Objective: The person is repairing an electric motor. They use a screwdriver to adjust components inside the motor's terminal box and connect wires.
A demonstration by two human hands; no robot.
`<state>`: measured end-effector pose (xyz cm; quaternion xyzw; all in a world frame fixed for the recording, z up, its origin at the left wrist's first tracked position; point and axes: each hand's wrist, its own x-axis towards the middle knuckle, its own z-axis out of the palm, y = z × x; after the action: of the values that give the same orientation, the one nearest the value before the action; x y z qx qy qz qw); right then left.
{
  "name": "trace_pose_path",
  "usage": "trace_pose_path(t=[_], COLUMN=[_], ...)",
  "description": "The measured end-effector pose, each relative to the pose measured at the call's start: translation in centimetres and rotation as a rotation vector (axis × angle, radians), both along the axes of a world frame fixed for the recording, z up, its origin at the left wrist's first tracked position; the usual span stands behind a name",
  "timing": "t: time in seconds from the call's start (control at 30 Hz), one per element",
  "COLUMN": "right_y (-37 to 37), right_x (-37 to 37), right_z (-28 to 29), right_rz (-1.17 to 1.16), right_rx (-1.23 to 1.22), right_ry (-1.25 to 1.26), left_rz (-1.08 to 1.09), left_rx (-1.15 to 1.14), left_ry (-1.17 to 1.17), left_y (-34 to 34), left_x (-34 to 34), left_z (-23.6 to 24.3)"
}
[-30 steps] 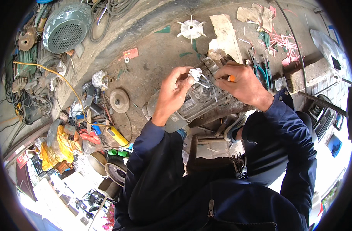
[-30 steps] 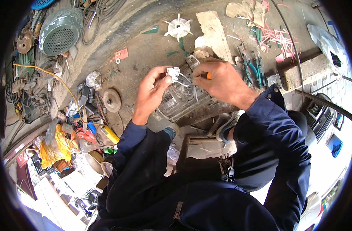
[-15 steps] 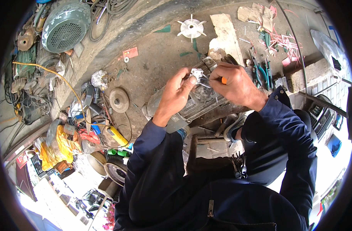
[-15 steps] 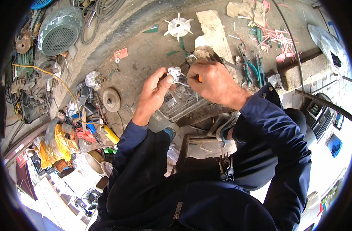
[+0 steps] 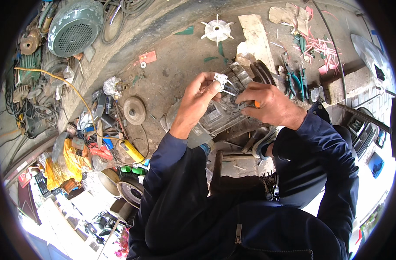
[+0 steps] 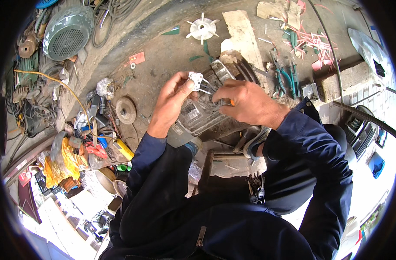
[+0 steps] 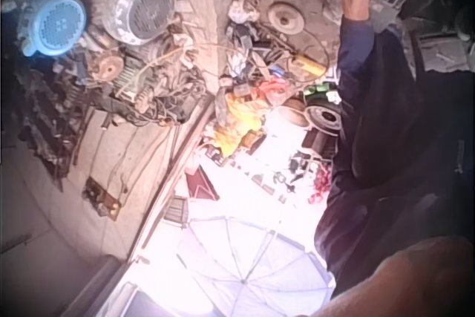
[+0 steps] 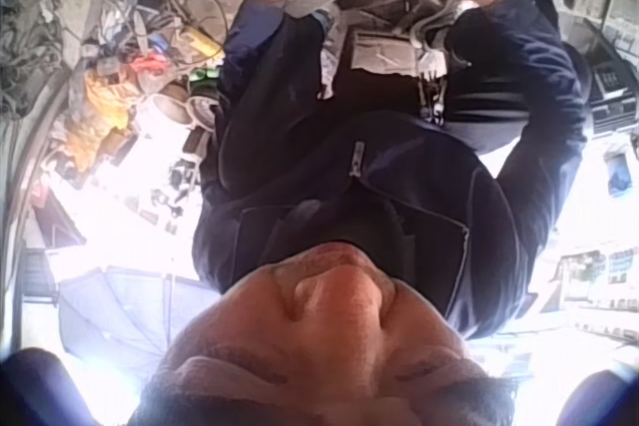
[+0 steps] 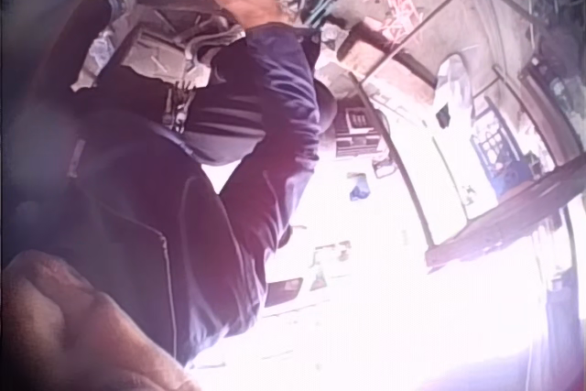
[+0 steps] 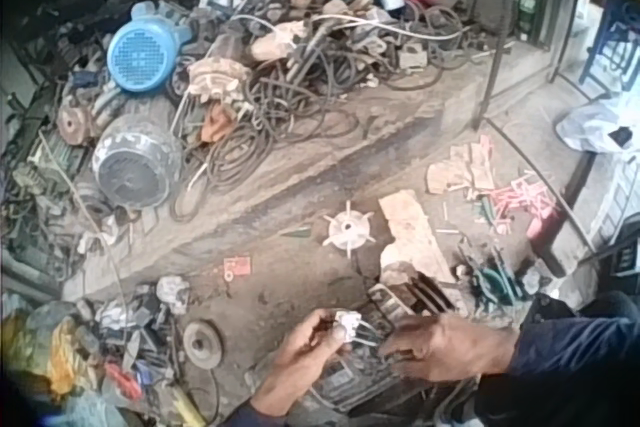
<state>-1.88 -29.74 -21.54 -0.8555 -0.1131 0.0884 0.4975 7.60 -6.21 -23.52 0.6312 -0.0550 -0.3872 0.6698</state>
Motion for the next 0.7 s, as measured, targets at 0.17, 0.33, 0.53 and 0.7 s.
trace_pose_path(t=[0.17, 0.33, 0.53, 0.7], right_y=[0.2, 0.1, 0.2, -2.0], right_x=[0.9, 1.1, 1.0, 0.0], right_z=[-0.5, -0.8, -0.6, 0.4], right_rz=[-0.097, -0.108, -0.1, -0.154], right_rx=[0.099, 0.139, 0.113, 0.066], right_ry=[0.07, 0.105, 0.127, 0.039], left_rz=[0.079, 0.105, 0.119, 0.037], left_rx=[0.055, 0.043, 0.056, 0.35], left_ry=[0.03, -0.026, -0.16, -0.827], left_y=[-0.9, -1.1, -0.9, 3.1], left_x=[0.1, -0.3, -0.9, -2.9], left_z=[-0.1, -0.3, -1.0, -0.3])
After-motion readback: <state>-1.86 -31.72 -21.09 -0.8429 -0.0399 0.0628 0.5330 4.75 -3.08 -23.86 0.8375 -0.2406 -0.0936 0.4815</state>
